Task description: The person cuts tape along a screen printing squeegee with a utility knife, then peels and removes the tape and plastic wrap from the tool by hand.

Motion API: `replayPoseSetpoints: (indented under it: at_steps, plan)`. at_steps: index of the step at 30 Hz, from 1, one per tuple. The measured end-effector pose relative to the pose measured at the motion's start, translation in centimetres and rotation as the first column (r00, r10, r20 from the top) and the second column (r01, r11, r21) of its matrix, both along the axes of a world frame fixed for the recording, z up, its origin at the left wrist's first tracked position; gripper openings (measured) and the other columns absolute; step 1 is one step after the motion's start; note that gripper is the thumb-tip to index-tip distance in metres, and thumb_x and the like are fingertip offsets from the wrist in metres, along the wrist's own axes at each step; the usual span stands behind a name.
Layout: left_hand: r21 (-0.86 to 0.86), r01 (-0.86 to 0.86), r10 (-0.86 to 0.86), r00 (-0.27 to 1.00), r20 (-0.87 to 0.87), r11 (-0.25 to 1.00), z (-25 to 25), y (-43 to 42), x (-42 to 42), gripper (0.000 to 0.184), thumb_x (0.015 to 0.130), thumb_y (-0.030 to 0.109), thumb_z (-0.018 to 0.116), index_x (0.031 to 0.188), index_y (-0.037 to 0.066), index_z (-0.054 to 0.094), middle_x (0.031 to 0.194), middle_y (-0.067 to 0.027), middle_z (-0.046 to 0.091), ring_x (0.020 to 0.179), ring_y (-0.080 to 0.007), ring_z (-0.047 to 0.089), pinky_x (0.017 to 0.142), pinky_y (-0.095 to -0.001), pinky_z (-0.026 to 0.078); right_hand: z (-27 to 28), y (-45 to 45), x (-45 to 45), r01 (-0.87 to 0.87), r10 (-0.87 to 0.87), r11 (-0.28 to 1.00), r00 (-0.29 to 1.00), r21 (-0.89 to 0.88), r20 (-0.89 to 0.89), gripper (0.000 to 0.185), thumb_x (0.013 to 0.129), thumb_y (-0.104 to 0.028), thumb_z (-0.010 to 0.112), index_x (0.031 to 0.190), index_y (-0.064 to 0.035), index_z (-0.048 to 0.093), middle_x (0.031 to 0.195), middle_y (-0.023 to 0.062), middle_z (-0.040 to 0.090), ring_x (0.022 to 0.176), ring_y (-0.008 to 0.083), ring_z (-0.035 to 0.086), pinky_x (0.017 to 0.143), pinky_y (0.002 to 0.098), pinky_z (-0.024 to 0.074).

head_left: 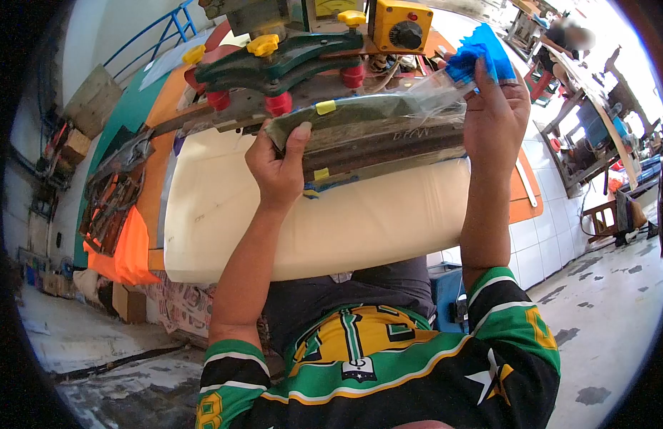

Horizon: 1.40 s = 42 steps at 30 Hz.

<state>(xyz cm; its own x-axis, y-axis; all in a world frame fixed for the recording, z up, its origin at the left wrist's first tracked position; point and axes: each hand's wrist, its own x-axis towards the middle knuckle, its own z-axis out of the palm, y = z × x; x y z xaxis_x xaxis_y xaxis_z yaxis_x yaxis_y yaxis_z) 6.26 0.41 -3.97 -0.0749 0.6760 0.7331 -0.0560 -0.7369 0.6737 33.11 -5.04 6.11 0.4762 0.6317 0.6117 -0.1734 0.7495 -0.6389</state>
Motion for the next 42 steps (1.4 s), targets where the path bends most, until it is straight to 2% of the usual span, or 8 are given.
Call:
replayPoseSetpoints:
  at_steps: [7, 9, 18, 25, 30, 33, 35, 42]
  plan:
    - [0.023, -0.041, 0.042, 0.999, -0.035, 0.999, -0.3, 0.2, -0.2, 0.024, 0.099, 0.023, 0.075, 0.100, 0.000, 0.069, 0.082, 0.0005, 0.065, 0.077, -0.0074, 0.055, 0.071, -0.0243, 0.047, 0.8, -0.6, 2.4, 0.021, -0.018, 0.999, 0.997, -0.036, 0.075, 0.024, 0.100, -0.007, 0.066, 0.121, 0.0061, 0.064, 0.109, 0.0148, 0.075, 0.098, 0.0241, 0.075, 0.092, 0.0399, 0.0604]
    - [0.040, -0.034, 0.036, 0.998, -0.042, 0.999, -0.5, 0.4, -0.3, 0.024, 0.099, 0.023, 0.075, 0.099, 0.000, 0.069, 0.082, 0.0008, 0.065, 0.076, -0.0075, 0.055, 0.070, -0.0244, 0.046, 1.3, -1.3, 2.1, 0.124, -0.106, 0.987, 0.982, -0.104, 0.159, 0.023, 0.099, -0.017, 0.072, 0.114, -0.0007, 0.067, 0.101, 0.0042, 0.073, 0.086, 0.0105, 0.067, 0.074, 0.0250, 0.0525]
    - [0.033, -0.023, 0.025, 0.998, -0.059, 0.999, -0.5, 0.3, -0.2, 0.023, 0.099, 0.023, 0.075, 0.099, 0.000, 0.070, 0.081, 0.0019, 0.063, 0.075, -0.0067, 0.053, 0.069, -0.0238, 0.045, 1.6, -2.1, 5.0, 0.467, -0.394, 0.881, 0.813, -0.076, 0.428, 0.024, 0.100, -0.020, 0.071, 0.113, -0.0004, 0.069, 0.098, 0.0051, 0.073, 0.086, 0.0111, 0.068, 0.077, 0.0274, 0.0556]
    - [0.036, -0.005, 0.007, 0.999, -0.047, 0.999, -0.3, 0.3, 0.0, 0.022, 0.099, 0.023, 0.074, 0.099, 0.001, 0.070, 0.081, 0.0024, 0.063, 0.075, -0.0063, 0.053, 0.070, -0.0231, 0.045, 1.9, -1.8, 7.4, 0.491, -0.420, 0.870, 0.786, -0.045, 0.453, 0.031, 0.102, -0.019, 0.068, 0.125, 0.0030, 0.065, 0.106, 0.0114, 0.075, 0.093, 0.0169, 0.074, 0.086, 0.0330, 0.0604]
    - [0.030, -0.008, 0.010, 0.998, -0.062, 1.000, -0.3, 0.3, -0.1, 0.023, 0.099, 0.023, 0.075, 0.099, 0.001, 0.070, 0.080, 0.0024, 0.063, 0.075, -0.0063, 0.053, 0.070, -0.0231, 0.045, 1.9, -1.4, 7.9, 0.524, -0.488, 0.851, 0.791, 0.002, 0.368, 0.026, 0.103, -0.016, 0.066, 0.122, 0.0021, 0.067, 0.103, 0.0104, 0.075, 0.092, 0.0164, 0.073, 0.081, 0.0308, 0.0606]
    - [0.028, -0.022, 0.024, 0.997, -0.067, 0.999, -0.2, 0.1, -0.2, 0.024, 0.098, 0.024, 0.075, 0.099, 0.001, 0.070, 0.080, 0.0022, 0.063, 0.075, -0.0067, 0.053, 0.070, -0.0236, 0.045, 2.1, -1.3, 11.4, 0.680, -0.639, 0.733, 0.670, 0.034, 0.378, 0.024, 0.103, -0.010, 0.064, 0.123, 0.0013, 0.068, 0.102, 0.0116, 0.075, 0.091, 0.0190, 0.074, 0.078, 0.0313, 0.0616]
    - [0.032, -0.038, 0.040, 0.997, -0.061, 0.999, -0.2, 0.1, 0.0, 0.025, 0.098, 0.025, 0.076, 0.099, 0.001, 0.069, 0.080, 0.0021, 0.063, 0.074, -0.0070, 0.053, 0.069, -0.0240, 0.045, 2.4, -1.4, 14.8, 0.687, -0.670, 0.726, 0.710, -0.003, 0.216, 0.023, 0.103, -0.009, 0.063, 0.123, 0.0007, 0.069, 0.100, 0.0108, 0.075, 0.090, 0.0185, 0.074, 0.077, 0.0300, 0.0604]
    - [-0.015, -0.013, 0.011, 0.992, -0.126, 1.000, -0.8, 0.0, -0.6, 0.025, 0.100, 0.025, 0.072, 0.105, 0.001, 0.066, 0.093, -0.0007, 0.066, 0.087, -0.0106, 0.058, 0.081, -0.0291, 0.049, 1.6, -0.3, 20.2, 0.571, -0.551, 0.814, 0.817, -0.110, 0.168, 0.028, 0.102, -0.008, 0.064, 0.129, 0.0011, 0.065, 0.106, 0.0106, 0.074, 0.089, 0.0181, 0.074, 0.076, 0.0284, 0.0596]
